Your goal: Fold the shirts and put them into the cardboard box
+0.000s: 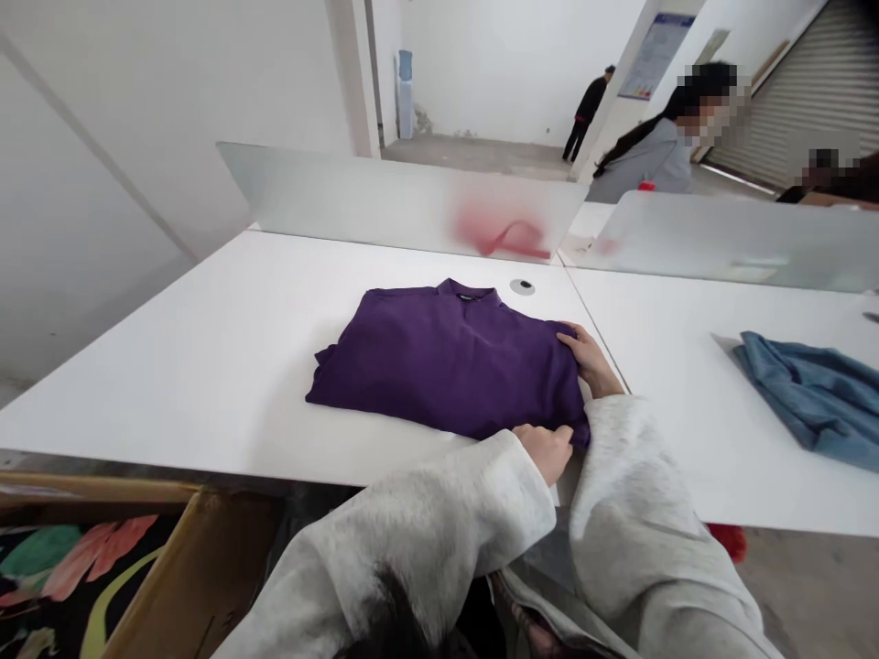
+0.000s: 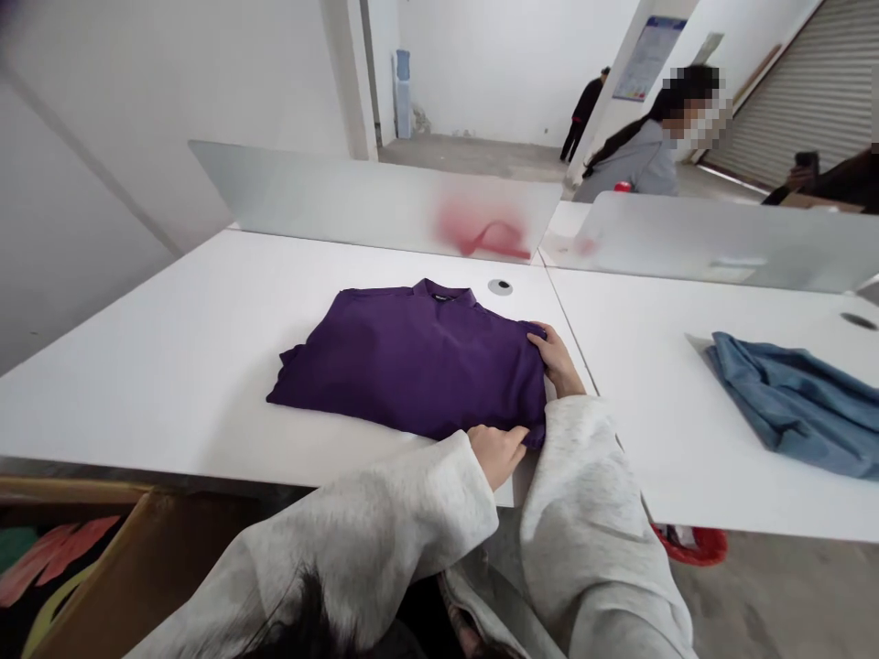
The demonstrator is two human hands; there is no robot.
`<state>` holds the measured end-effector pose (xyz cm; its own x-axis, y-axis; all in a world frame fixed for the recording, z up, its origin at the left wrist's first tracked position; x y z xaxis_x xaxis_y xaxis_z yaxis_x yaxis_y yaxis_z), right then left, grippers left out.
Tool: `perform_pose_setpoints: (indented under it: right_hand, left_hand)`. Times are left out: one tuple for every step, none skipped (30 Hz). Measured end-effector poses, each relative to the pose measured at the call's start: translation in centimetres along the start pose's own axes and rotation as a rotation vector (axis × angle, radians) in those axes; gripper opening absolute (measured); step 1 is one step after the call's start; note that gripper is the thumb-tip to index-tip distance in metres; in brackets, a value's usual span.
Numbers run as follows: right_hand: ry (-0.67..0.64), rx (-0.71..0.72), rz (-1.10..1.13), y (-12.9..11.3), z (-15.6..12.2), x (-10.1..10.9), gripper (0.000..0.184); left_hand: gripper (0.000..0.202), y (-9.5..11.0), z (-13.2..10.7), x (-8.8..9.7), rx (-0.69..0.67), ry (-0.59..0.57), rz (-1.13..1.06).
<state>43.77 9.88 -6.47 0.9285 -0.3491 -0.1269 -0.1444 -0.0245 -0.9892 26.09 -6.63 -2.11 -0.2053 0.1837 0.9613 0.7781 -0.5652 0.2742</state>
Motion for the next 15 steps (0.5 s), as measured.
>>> perform_pose_setpoints:
  right_hand:
    - [0.027,-0.017,-0.027,-0.1,-0.1,0.1,0.032]
    - [0.042,-0.035,-0.057,-0.4,-0.1,0.1,0.029]
    - [0.046,-0.049,-0.087,-0.8,-0.1,-0.1,0.027]
    - [0.041,-0.059,-0.110,-1.3,0.0,-0.3,0.025]
    - [0.035,-0.062,-0.122,-2.1,0.2,-0.7,0.023]
    - [0.019,-0.066,-0.141,-3.0,0.5,-1.3,0.022]
    - [-0.013,-0.074,-0.187,-3.9,0.8,-2.0,0.022]
    - [-0.055,-0.084,-0.261,-4.8,1.1,-3.0,0.020]
    - [-0.100,-0.093,-0.361,-5.8,1.5,-4.0,0.019]
    - [-0.143,-0.100,-0.470,-6.8,1.8,-5.2,0.017]
    - [-0.175,-0.105,-0.566,-7.8,2.1,-6.4,0.015]
    - [-0.183,-0.102,-0.621,-8.9,2.3,-7.7,0.014]
    - [-0.173,-0.093,-0.613,-10.0,2.5,-9.0,0.014]
    - [-0.161,-0.077,-0.551,-11.1,2.6,-10.6,0.016]
    - [-0.157,-0.054,-0.456,-12.1,2.5,-12.4,0.018]
  left_hand:
    - [0.026,-0.8,0.0,0.4,0.029,0.026,-0.058]
    - [0.027,-1.5,0.1,0.7,0.044,0.051,-0.129]
    - [0.027,-2.1,0.2,1.0,0.044,0.067,-0.216]
    - [0.027,-2.5,0.3,1.0,0.032,0.066,-0.322]
    - [0.027,-2.9,0.4,1.0,0.018,0.053,-0.450]
    - [0.027,-3.3,0.6,0.9,0.011,0.036,-0.604]
    - [0.028,-3.7,0.8,0.7,0.014,0.019,-0.782]
    - [0.029,-4.3,0.9,0.7,0.030,0.011,-0.978]
    - [0.031,-4.9,1.1,0.8,0.057,0.018,-1.181]
    - [0.035,-5.8,1.1,1.2,0.091,0.045,-1.366]
    - [0.038,-6.8,1.0,1.7,0.122,0.082,-1.509]
    - [0.040,-8.0,0.8,2.5,0.154,0.136,-1.610]
    - [0.040,-9.4,0.4,3.5,0.186,0.209,-1.679]
    - [0.040,-10.9,-0.2,4.6,0.211,0.287,-1.731]
    - [0.039,-12.4,-1.0,5.8,0.227,0.357,-1.780]
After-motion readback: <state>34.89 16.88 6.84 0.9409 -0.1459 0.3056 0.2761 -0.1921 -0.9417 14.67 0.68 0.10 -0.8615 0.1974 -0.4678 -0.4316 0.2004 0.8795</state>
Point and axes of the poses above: each hand's wrist, its own z-axis towards the middle knuckle, its own x-axis out of the back of the hand, y = z × x, the point moved 9 cm from there along z, towards the middle knuckle, and after that the axes turned 14 degrees about z, right-handed, at the moved point
